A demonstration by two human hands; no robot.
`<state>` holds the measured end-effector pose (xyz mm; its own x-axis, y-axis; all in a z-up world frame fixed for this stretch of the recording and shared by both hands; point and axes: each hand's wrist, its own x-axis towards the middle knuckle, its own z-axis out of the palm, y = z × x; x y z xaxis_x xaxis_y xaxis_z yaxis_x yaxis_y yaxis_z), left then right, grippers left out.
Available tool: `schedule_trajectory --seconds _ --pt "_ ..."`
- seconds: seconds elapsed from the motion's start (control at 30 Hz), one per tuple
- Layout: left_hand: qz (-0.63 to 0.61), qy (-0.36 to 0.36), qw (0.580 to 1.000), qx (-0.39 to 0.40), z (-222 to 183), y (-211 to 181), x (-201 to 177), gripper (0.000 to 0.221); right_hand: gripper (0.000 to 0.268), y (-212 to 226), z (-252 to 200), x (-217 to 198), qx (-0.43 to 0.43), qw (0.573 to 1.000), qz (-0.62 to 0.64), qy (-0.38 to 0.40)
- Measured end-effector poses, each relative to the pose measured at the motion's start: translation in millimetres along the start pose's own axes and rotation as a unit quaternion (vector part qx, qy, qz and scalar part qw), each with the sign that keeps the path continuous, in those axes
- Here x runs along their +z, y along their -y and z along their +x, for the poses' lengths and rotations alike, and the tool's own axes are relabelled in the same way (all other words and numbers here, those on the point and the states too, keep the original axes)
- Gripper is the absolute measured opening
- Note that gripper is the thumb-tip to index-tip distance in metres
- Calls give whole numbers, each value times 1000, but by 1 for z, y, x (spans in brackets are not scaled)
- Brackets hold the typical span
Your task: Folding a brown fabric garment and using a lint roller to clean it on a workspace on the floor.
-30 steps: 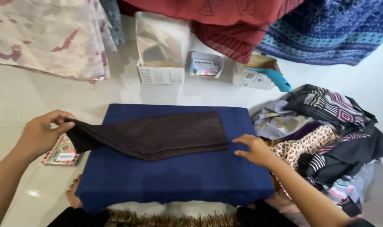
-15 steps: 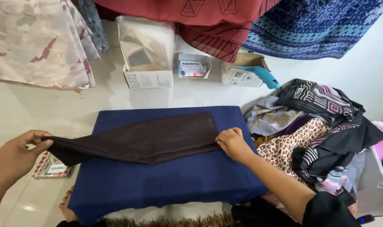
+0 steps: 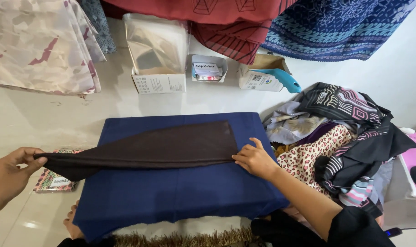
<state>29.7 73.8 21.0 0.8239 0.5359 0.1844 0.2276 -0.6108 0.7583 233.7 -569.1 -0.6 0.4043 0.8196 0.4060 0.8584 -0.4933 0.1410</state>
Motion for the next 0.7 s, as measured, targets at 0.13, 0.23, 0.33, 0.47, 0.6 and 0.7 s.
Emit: schedule_trajectory --seconds 0.13,0.23,0.33,0.47,0.6,0.7 --pt "150 -32 988 -1 -7 -13 -2 19 15 6 3 4 -46 996 -68 -30" --pt "148 -36 988 -1 -9 -18 -2 19 8 14 9 6 -43 992 -111 -47" --pt "-6 -71 997 37 7 10 3 25 16 1 8 13 41 994 -60 -83" --pt "-8 -88 992 86 -4 -40 -6 24 22 -17 10 -3 126 976 -19 -177" --pt "-127 -71 986 83 -17 -91 -15 14 20 -28 8 -41 232 939 86 -239" --pt "-196 -39 976 91 -21 -113 -24 14 19 -15 5 -85 328 864 242 -294"
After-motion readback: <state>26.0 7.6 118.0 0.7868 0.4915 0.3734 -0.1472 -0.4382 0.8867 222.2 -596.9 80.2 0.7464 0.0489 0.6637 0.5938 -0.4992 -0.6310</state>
